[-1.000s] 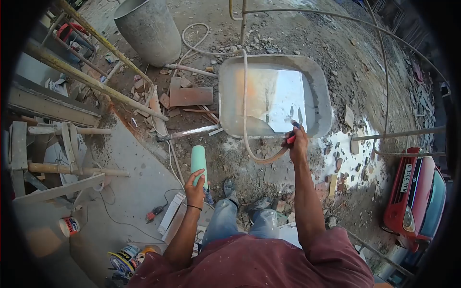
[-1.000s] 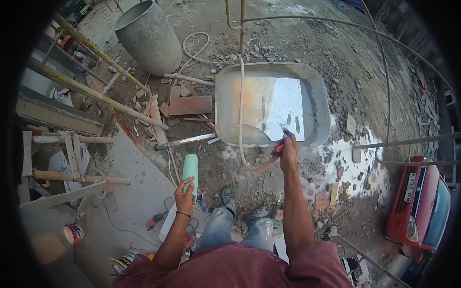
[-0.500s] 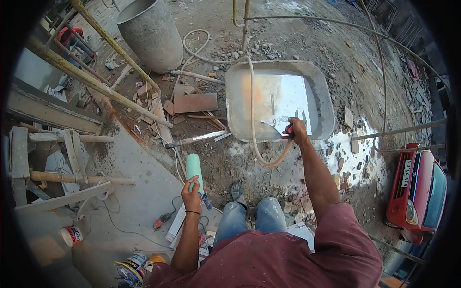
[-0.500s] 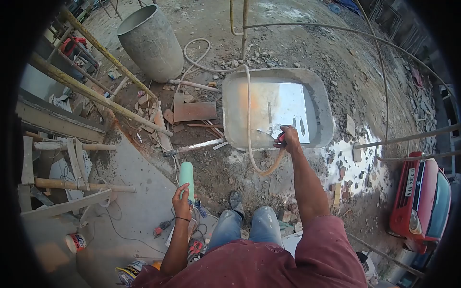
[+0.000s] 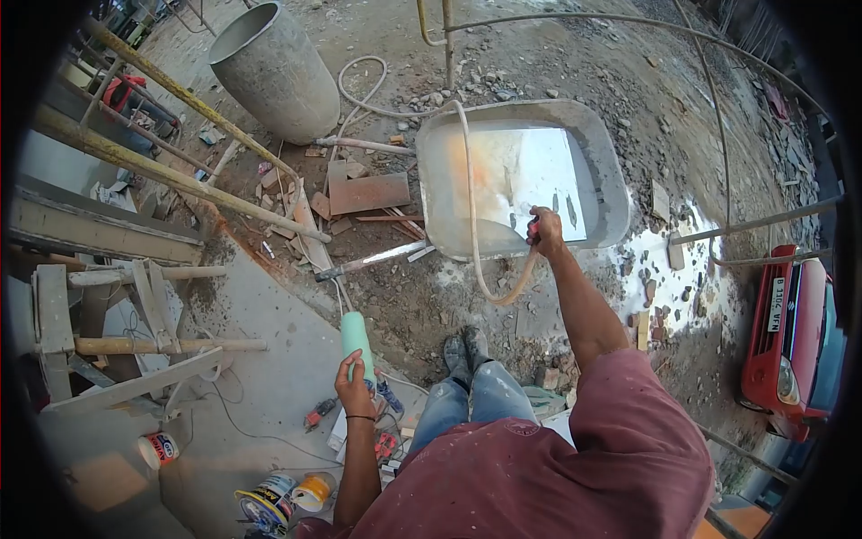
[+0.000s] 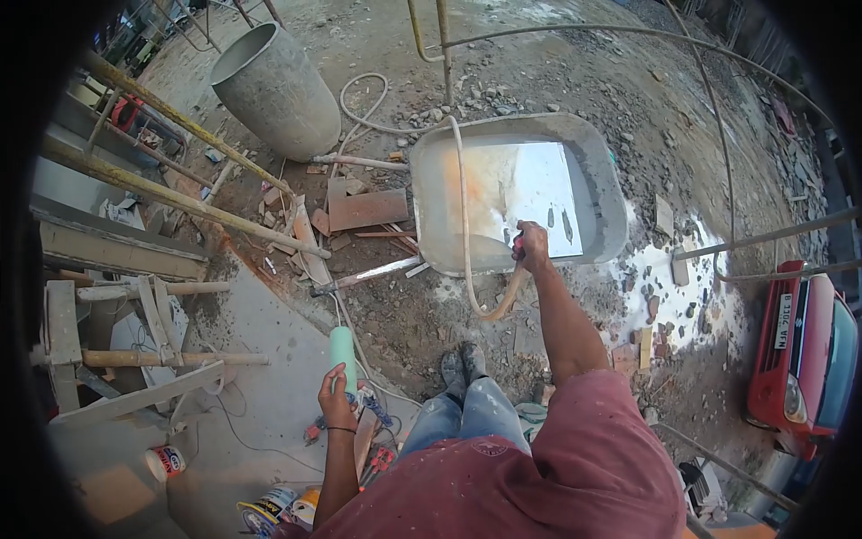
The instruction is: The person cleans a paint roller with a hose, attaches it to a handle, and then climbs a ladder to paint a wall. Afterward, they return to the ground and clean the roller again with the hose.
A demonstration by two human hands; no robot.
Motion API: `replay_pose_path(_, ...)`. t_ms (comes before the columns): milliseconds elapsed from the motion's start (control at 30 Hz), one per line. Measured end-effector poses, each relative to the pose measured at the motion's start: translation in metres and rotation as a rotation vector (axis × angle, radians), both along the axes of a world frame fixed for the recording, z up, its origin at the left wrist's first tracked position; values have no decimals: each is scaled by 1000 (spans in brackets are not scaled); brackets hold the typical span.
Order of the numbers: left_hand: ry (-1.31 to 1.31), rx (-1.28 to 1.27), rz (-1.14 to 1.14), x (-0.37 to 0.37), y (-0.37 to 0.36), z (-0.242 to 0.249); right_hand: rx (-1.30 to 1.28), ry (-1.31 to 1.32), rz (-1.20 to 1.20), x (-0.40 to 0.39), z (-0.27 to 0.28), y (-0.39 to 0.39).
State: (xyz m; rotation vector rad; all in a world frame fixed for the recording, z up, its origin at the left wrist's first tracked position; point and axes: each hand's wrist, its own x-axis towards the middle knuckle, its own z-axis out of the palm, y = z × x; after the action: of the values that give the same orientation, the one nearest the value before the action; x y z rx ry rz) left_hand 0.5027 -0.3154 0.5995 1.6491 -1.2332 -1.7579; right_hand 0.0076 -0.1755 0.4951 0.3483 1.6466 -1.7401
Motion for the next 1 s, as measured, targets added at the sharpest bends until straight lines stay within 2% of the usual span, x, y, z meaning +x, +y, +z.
replay_pose_path(67, -25, -9, 3, -2, 7, 12, -1, 8, -37, -2, -6, 1)
replay_pose_path(133, -25, -14, 26, -9, 11, 20, -124, -71, -54, -8, -9, 2)
replay_pose_path(367, -45, -29, 31, -24, 15, 12, -197, -63, -85, -23, -2, 0)
replay_pose_path(700, -58, -35, 54, -59, 15, 18, -121, -201, -140, -55, -32, -13)
replay_pose_path(1000, -68, -40, 64, -77, 15, 15, -226, -295, 13, -62, -53, -20)
